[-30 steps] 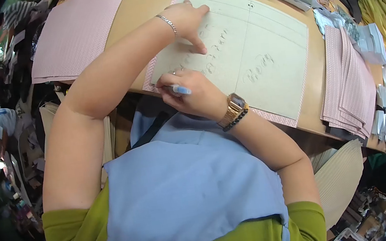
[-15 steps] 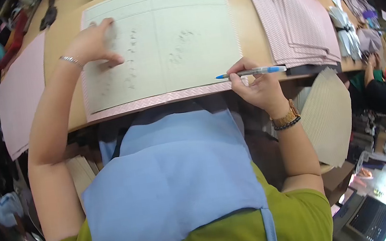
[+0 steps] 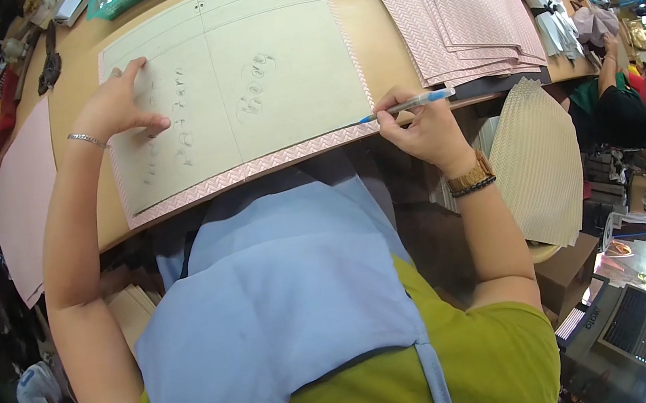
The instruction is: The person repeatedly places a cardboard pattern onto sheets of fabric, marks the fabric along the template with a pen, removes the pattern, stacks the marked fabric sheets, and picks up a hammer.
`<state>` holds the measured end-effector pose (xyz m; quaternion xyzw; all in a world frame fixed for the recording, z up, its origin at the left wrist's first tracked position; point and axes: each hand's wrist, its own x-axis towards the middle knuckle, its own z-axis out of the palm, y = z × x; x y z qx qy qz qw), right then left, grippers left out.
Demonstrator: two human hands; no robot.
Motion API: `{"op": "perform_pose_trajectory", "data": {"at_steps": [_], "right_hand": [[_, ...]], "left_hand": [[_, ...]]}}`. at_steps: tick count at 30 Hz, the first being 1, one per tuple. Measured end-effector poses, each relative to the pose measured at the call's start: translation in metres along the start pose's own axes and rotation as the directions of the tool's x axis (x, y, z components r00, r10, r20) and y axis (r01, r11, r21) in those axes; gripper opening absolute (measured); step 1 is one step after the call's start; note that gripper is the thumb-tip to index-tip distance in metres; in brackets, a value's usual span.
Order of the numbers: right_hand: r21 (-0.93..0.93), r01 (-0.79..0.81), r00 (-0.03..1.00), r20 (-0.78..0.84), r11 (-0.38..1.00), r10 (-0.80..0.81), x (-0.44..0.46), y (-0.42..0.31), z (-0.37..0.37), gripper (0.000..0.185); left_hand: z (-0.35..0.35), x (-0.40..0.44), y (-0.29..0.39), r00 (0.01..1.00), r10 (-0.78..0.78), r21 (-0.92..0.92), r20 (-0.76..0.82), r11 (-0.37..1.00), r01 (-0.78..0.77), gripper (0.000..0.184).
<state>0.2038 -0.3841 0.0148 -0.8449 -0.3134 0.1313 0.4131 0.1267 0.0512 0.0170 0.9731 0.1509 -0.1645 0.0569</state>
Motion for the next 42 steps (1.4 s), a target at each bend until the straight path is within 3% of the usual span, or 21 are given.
{"op": "perform_pose_trajectory", "data": {"at_steps": [2, 3, 6, 10, 11, 14, 17, 20, 21, 22, 24, 27, 30, 37, 40, 42], "right_hand": [[-0.068, -0.009, 1.0, 0.018, 0.998, 0.01, 0.0, -0.007, 0.0, 0.008], [-0.014, 0.147, 0.989, -0.028, 0.989, -0.147, 0.003, -0.011, 0.011, 0.007], [0.142, 0.145, 0.986, 0.057, 0.979, -0.154, 0.006, -0.027, 0.039, 0.007], [0.025, 0.063, 0.994, 0.084, 0.998, -0.065, 0.009, -0.026, 0.026, 0.008], [-0.033, 0.118, 0.992, 0.045, 0.992, -0.116, 0.009, -0.012, 0.017, 0.008], [-0.055, -0.054, 0.996, 0.068, 0.997, 0.057, 0.007, 0.002, -0.013, 0.011], [0.398, -0.061, 0.992, -0.075, 0.915, 0.099, 0.009, -0.004, -0.008, 0.014], [0.331, -0.019, 0.985, -0.154, 0.943, 0.074, 0.03, -0.005, 0.01, 0.018], [0.208, -0.067, 0.989, -0.112, 0.976, 0.091, 0.033, -0.004, 0.015, 0.02], [-0.012, 0.003, 0.989, -0.145, 1.0, -0.005, 0.035, 0.004, 0.023, 0.023], [-0.181, 0.235, 0.943, -0.193, 0.955, -0.269, 0.044, 0.018, 0.035, 0.028], [-0.203, 0.198, 0.947, -0.213, 0.959, -0.24, 0.047, 0.024, 0.041, 0.03], [-0.084, 0.157, 0.95, -0.259, 0.984, -0.174, 0.046, 0.025, 0.046, 0.031], [-0.232, 0.189, 0.931, -0.266, 0.954, -0.249, 0.047, 0.022, 0.044, 0.032], [-0.225, 0.179, 0.936, -0.26, 0.958, -0.236, 0.046, 0.017, 0.042, 0.031], [-0.235, 0.182, 0.935, -0.259, 0.955, -0.242, 0.047, 0.016, 0.042, 0.03]], "left_hand": [[-0.001, 0.0, 0.0, 1.0, 0.0, -0.005, 0.01, 1.0, 0.0, 0.126], [-0.002, -0.001, 0.0, 1.0, -0.001, -0.005, 0.011, 1.0, 0.001, 0.126], [-0.004, -0.002, 0.002, 1.0, -0.001, 0.005, 0.017, 1.0, 0.001, 0.126], [0.0, -0.002, -0.001, 1.0, 0.011, 0.006, -0.003, 1.0, -0.011, 0.126], [0.002, -0.001, -0.002, 1.0, 0.017, 0.006, -0.008, 1.0, -0.017, 0.126], [0.002, -0.001, -0.005, 1.0, 0.022, -0.002, 0.002, 1.0, -0.022, 0.125], [-0.007, -0.007, 0.004, 0.999, -0.008, -0.003, 0.043, 1.0, 0.008, 0.123], [-0.011, -0.015, 0.008, 0.999, -0.035, 0.017, -0.003, 0.999, 0.035, 0.12], [-0.01, -0.02, 0.008, 0.999, -0.038, 0.009, -0.025, 0.999, 0.038, 0.118], [-0.008, -0.024, 0.007, 0.998, -0.038, 0.001, -0.047, 0.999, 0.038, 0.116], [0.009, -0.034, -0.002, 0.979, -0.034, -0.069, -0.2, 0.997, 0.021, 0.11], [0.039, -0.046, -0.013, 0.928, -0.087, -0.204, -0.363, 0.979, 0.012, 0.102], [0.063, -0.051, -0.022, 0.881, -0.16, -0.315, -0.445, 0.949, 0.013, 0.097], [0.061, -0.047, -0.02, 0.873, -0.158, -0.426, -0.461, 0.903, -0.061, 0.076], [0.074, -0.032, -0.048, 0.816, -0.166, -0.772, -0.554, 0.471, -0.428, 0.062], [0.069, -0.029, -0.045, 0.789, -0.372, -0.857, -0.488, 0.037, -0.513, 0.056]]}}
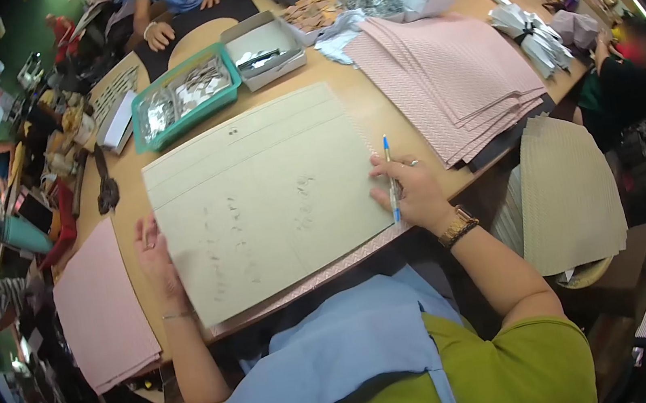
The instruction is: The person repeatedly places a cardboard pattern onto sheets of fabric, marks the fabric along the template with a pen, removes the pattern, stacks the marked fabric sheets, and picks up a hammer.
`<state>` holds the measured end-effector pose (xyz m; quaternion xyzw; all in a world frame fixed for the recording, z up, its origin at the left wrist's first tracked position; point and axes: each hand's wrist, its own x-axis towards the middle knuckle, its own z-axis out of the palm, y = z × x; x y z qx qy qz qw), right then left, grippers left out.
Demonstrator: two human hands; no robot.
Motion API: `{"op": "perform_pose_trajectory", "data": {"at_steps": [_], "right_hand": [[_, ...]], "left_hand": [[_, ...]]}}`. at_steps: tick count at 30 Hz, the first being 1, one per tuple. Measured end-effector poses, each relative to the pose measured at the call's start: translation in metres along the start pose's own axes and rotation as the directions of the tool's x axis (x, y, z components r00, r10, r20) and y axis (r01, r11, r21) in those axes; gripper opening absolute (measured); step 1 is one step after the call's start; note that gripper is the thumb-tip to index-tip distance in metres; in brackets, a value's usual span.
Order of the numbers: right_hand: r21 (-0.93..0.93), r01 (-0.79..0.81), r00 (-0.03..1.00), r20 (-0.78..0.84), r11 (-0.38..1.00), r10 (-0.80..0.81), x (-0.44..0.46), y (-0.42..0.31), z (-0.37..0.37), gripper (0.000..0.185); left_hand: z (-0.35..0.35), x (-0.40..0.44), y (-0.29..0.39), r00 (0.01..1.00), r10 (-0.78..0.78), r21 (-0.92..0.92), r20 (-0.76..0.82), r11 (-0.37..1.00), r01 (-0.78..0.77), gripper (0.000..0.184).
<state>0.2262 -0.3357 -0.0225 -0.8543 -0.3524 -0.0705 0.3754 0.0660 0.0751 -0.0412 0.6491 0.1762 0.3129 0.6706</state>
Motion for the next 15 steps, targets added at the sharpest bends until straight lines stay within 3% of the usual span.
{"op": "perform_pose_trajectory", "data": {"at_steps": [1, 4, 5, 7, 10, 11, 14, 15], "right_hand": [[-0.01, 0.003, 1.0, 0.015, 1.0, -0.003, 0.0, 0.002, 0.001, 0.031], [0.167, -0.132, 0.99, -0.035, 0.977, 0.139, 0.0, 0.015, 0.012, 0.032], [0.158, -0.172, 0.979, -0.083, 0.972, 0.187, 0.001, 0.017, 0.015, 0.032], [0.151, -0.254, 0.943, -0.183, 0.955, 0.279, 0.004, 0.016, 0.02, 0.032], [-0.159, -0.086, 0.974, -0.22, 0.984, 0.049, 0.018, -0.006, 0.019, 0.028], [-0.201, -0.087, 0.978, -0.203, 0.976, 0.046, 0.025, -0.018, 0.017, 0.025], [0.068, -0.351, 0.936, 0.041, 0.934, 0.349, 0.041, -0.018, 0.023, 0.021], [0.186, -0.301, 0.953, 0.041, 0.935, 0.299, 0.043, -0.013, 0.031, 0.014]], "left_hand": [[0.002, 0.0, 0.007, 0.993, -0.069, -0.221, -0.092, 0.974, 0.047, 0.053], [-0.011, -0.01, 0.02, 0.91, -0.333, -0.193, 0.245, 0.904, 0.383, 0.047], [-0.026, -0.008, 0.009, 0.879, -0.402, -0.173, 0.256, 0.876, 0.451, 0.045], [-0.055, -0.004, -0.011, 0.903, -0.366, -0.431, 0.224, 0.794, 0.428, 0.045], [-0.057, -0.003, 0.007, 0.933, -0.298, -0.652, 0.201, 0.671, 0.355, 0.048], [-0.056, -0.002, 0.015, 0.944, -0.268, -0.7, 0.195, 0.636, 0.325, 0.049], [-0.069, 0.007, 0.008, 0.938, -0.333, -0.758, 0.098, 0.586, 0.287, 0.052], [-0.064, 0.007, 0.012, 0.925, -0.377, -0.769, 0.048, 0.577, 0.275, 0.053]]}}
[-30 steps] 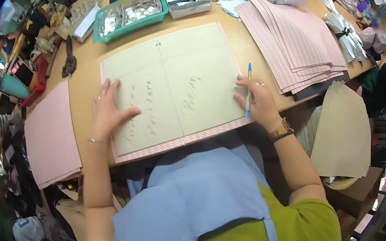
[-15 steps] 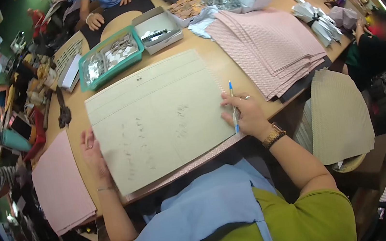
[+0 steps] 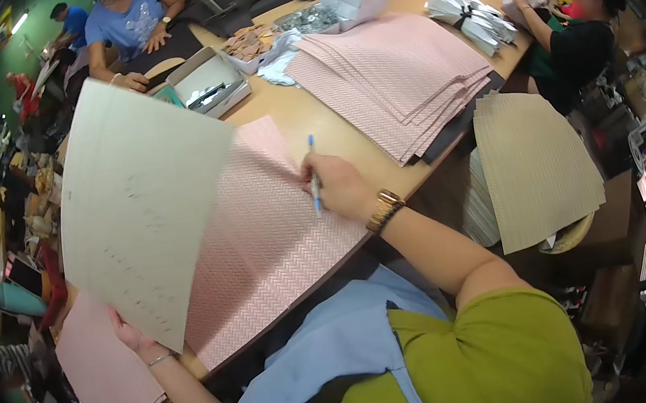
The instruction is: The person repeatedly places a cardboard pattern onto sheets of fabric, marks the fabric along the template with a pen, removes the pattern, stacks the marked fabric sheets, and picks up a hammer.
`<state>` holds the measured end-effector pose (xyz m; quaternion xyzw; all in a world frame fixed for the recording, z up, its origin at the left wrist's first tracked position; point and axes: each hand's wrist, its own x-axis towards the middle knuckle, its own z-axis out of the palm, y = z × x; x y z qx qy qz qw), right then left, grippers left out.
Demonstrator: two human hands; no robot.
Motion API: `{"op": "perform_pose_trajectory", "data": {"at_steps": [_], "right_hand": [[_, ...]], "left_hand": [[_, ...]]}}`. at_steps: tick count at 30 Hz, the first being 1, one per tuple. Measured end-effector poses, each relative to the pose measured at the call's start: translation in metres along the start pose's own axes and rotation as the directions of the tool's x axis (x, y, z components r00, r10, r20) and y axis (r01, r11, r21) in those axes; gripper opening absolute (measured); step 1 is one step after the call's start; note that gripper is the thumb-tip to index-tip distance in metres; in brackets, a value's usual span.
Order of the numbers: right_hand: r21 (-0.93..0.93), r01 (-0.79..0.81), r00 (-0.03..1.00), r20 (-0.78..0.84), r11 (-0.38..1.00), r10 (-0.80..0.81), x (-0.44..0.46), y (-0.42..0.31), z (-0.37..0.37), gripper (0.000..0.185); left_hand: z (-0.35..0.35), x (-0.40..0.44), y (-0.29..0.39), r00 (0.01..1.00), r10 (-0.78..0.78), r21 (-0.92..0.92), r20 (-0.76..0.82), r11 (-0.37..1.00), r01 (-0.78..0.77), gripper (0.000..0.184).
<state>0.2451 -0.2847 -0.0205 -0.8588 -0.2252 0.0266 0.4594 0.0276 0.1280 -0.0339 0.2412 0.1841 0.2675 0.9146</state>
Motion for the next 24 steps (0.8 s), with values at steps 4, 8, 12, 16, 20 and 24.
{"op": "perform_pose_trajectory", "data": {"at_steps": [4, 8, 12, 16, 20, 24], "right_hand": [[-0.025, 0.162, 0.987, 0.003, 0.987, -0.162, 0.027, -0.014, -0.024, 0.011], [-0.291, 0.428, 0.865, -0.142, 0.856, -0.481, 0.083, -0.031, -0.13, 0.019], [-0.583, 0.086, 0.935, -0.233, 0.808, -0.267, 0.141, -0.044, -0.282, 0.02], [-0.786, 0.024, 0.773, -0.377, 0.618, -0.51, 0.127, -0.071, -0.31, 0.007], [0.127, 0.584, 0.812, -0.116, 0.802, -0.572, 0.124, -0.001, -0.213, 0.031], [0.447, -0.264, 0.918, 0.388, 0.855, 0.081, 0.025, -0.06, -0.075, 0.04]], "left_hand": [[0.027, -0.008, -0.004, 0.989, 0.033, -0.026, -0.147, 0.999, -0.037, 0.055], [0.027, -0.01, -0.005, 0.984, 0.046, -0.001, -0.174, 0.999, -0.046, 0.056], [0.016, -0.006, -0.004, 0.995, -0.036, -0.024, -0.09, 0.999, 0.034, 0.055], [0.024, -0.009, -0.008, 0.996, -0.09, 0.0, -0.018, 0.996, 0.09, 0.055], [0.014, -0.008, -0.009, 0.992, -0.11, 0.063, 0.065, 0.992, 0.106, 0.053], [0.002, -0.009, -0.013, 0.973, -0.043, 0.158, 0.229, 0.987, 0.006, 0.053]]}}
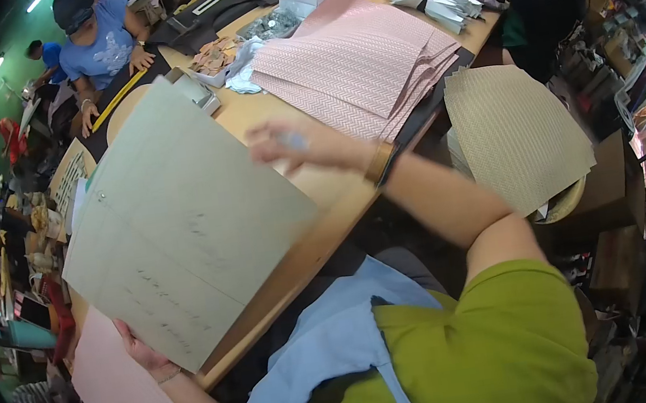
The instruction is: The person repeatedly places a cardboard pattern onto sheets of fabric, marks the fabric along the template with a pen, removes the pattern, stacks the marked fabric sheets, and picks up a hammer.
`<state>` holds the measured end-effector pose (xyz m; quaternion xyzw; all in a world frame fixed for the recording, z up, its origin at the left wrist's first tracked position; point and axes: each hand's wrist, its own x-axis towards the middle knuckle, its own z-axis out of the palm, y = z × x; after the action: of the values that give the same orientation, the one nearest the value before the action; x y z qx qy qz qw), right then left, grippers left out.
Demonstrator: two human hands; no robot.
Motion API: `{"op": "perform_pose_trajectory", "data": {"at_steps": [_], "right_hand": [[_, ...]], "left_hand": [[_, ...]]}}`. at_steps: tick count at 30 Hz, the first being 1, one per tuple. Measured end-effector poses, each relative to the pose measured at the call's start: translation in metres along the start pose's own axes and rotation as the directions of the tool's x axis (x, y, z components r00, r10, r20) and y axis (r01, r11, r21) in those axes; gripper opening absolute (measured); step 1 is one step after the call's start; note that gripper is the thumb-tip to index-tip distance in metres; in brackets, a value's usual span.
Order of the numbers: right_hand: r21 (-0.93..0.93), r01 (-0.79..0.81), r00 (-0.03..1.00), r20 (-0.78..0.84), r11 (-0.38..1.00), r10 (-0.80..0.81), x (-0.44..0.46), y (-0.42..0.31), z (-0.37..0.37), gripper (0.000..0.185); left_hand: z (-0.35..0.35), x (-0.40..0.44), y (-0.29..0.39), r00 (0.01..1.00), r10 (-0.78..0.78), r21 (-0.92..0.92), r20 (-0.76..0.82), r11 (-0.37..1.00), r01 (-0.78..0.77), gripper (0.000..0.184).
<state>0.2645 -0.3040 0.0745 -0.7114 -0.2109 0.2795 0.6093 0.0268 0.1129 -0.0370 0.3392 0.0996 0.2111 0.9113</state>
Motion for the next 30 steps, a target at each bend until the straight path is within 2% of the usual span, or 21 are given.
{"op": "perform_pose_trajectory", "data": {"at_steps": [2, 3, 5, 6, 7, 8, 11, 14, 17, 20, 23, 26, 29, 30], "right_hand": [[0.055, 0.215, 0.973, 0.074, 0.975, -0.218, 0.0, 0.037, 0.032, 0.046], [0.171, 0.161, 0.984, 0.049, 0.972, -0.172, -0.005, 0.039, 0.042, 0.046], [0.391, 0.062, 0.997, 0.014, 0.918, -0.073, -0.009, 0.039, 0.056, 0.045], [0.497, 0.094, 0.995, -0.015, 0.862, -0.1, -0.007, 0.041, 0.061, 0.043], [0.504, 0.117, 0.992, -0.025, 0.856, -0.121, -0.007, 0.039, 0.062, 0.043], [0.509, 0.141, 0.989, -0.034, 0.849, -0.145, -0.007, 0.032, 0.062, 0.042], [0.522, 0.204, 0.979, -0.09, 0.828, -0.185, -0.001, 0.032, 0.065, 0.041], [0.548, 0.237, 0.971, -0.129, 0.802, -0.199, 0.001, 0.035, 0.066, 0.039], [0.572, 0.246, 0.969, -0.135, 0.783, -0.206, 0.003, 0.035, 0.069, 0.037], [0.573, 0.233, 0.972, -0.148, 0.786, -0.18, 0.001, 0.036, 0.07, 0.037], [0.577, 0.241, 0.971, -0.151, 0.78, -0.187, 0.001, 0.036, 0.067, 0.037], [0.59, 0.251, 0.968, -0.17, 0.767, -0.185, 0.001, 0.036, 0.065, 0.036], [0.612, 0.275, 0.961, -0.204, 0.741, -0.188, 0.001, 0.038, 0.063, 0.035], [0.623, 0.285, 0.958, -0.214, 0.728, -0.192, 0.002, 0.039, 0.063, 0.034]], "left_hand": [[0.017, -0.01, 0.004, 0.993, 0.048, 0.065, -0.111, 0.997, -0.041, 0.051], [0.009, -0.013, 0.016, 0.993, 0.069, 0.302, -0.093, 0.952, -0.038, 0.054], [-0.016, -0.015, 0.046, 0.995, 0.096, 0.708, -0.04, 0.706, -0.04, 0.06], [-0.003, -0.021, 0.052, 0.965, 0.158, 0.946, -0.21, 0.283, 0.159, 0.065], [0.012, -0.029, 0.059, 0.903, 0.29, 0.906, -0.317, -0.19, 0.379, 0.07], [0.021, -0.033, 0.062, 0.828, 0.454, 0.601, -0.33, -0.575, 0.555, 0.075], [-0.005, -0.051, 0.061, 0.7, 0.524, 0.394, -0.485, -0.584, 0.71, 0.087], [-0.001, -0.058, 0.066, 0.751, 0.463, 0.389, -0.47, -0.655, 0.648, 0.081], [-0.04, -0.065, 0.085, 0.875, 0.375, 0.565, -0.305, -0.669, 0.483, 0.071], [-0.025, -0.062, 0.085, 0.858, 0.391, 0.503, -0.332, -0.697, 0.512, 0.063], [-0.02, -0.064, 0.093, 0.876, 0.337, 0.525, -0.346, -0.704, 0.478, 0.063], [-0.038, -0.07, 0.102, 0.904, 0.38, 0.609, -0.198, -0.675, 0.417, 0.064], [0.005, -0.067, 0.076, 0.889, 0.377, 0.42, -0.261, -0.785, 0.456, 0.065], [0.005, -0.069, 0.074, 0.897, 0.375, 0.437, -0.235, -0.783, 0.442, 0.062]]}}
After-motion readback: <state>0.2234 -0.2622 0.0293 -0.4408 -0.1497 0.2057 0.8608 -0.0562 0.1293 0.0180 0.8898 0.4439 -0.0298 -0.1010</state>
